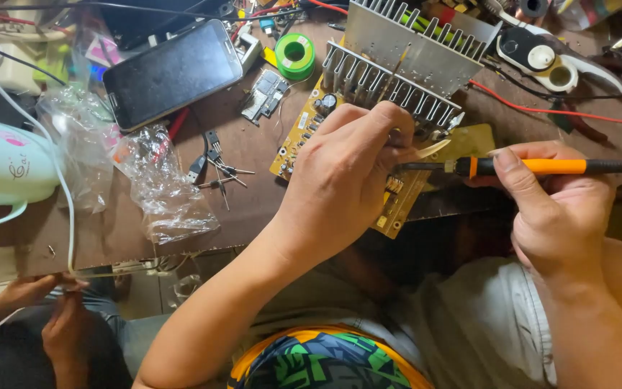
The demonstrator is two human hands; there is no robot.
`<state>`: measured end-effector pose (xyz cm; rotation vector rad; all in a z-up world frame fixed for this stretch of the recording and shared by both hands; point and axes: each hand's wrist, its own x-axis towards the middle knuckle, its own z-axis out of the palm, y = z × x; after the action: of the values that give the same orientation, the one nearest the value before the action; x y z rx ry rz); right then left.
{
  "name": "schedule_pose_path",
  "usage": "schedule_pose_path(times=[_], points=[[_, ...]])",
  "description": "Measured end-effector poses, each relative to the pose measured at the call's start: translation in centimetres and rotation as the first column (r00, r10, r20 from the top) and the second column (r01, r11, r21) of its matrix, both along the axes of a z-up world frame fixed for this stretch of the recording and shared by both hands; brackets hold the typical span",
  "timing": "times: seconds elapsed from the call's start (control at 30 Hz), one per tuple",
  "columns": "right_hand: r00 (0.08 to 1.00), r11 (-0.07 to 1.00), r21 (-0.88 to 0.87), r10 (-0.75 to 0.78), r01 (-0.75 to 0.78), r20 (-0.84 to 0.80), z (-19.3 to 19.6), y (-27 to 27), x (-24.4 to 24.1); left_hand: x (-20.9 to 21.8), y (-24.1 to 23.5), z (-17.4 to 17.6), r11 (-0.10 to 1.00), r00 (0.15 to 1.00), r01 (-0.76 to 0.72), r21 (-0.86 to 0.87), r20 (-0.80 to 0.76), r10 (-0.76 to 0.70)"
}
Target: The person uses a soldering iron and solder to work on a circuit board, then flips the board to inspect the soldered side. The person handles the board and tools throughout the clip.
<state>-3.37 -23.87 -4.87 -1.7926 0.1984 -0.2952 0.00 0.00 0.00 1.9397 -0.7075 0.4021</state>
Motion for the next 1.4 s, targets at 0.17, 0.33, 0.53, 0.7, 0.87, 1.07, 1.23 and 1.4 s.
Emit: schedule_pose_path(times=[0.17, 0.33, 0.53, 0.7, 0.87, 1.07, 1.23, 1.4], points=[[1.0, 0.999, 0.051, -0.012, 0.012, -0.014, -0.2, -0.1, 0.2, 0.0, 0.2, 0.0, 1.0, 1.0, 0.014, 0.0, -0.005, -0.014], [0.999, 0.986, 0.165, -0.039, 0.037, 0.007, -0.3, -0.6, -0.1, 0.1, 0.5, 0.5, 0.999, 0.998, 0.041, 0.002, 0.038, -0.041], [0.995, 0.933, 0.349, -0.101, 0.091, 0.011, -0.4, -3.1, -1.1, -1.4, 0.9, 2.5, 0.989, 0.999, 0.023, -0.149, 0.047, -0.017], [0.988, 0.92, 0.37, -0.149, 0.126, 0.034, 0.5, -4.2, -1.8, -2.6, 0.6, 2.6, 0.879, 0.974, 0.089, -0.469, 0.225, 0.022], [0.984, 0.911, 0.4, -0.15, 0.1, 0.094, 0.6, -4.2, -2.1, -3.4, 1.7, 0.9, 0.99, 0.948, -0.125, -0.062, 0.286, 0.138], [0.975, 0.896, 0.428, -0.188, 0.122, 0.114, 0.7, -4.9, -2.5, -3.4, 0.1, -0.5, 0.726, 0.828, -0.535, 0.432, 0.44, 0.348], [0.97, 0.903, 0.408, -0.202, 0.132, 0.134, 0.7, -5.2, -2.8, -3.2, -1.3, -1.6, 0.661, 0.741, -0.649, 0.377, 0.511, 0.436], [0.966, 0.878, 0.455, -0.227, 0.148, 0.122, 0.4, -5.6, -2.7, -2.8, -1.6, -1.9, 0.708, 0.724, -0.642, 0.294, 0.536, 0.434]])
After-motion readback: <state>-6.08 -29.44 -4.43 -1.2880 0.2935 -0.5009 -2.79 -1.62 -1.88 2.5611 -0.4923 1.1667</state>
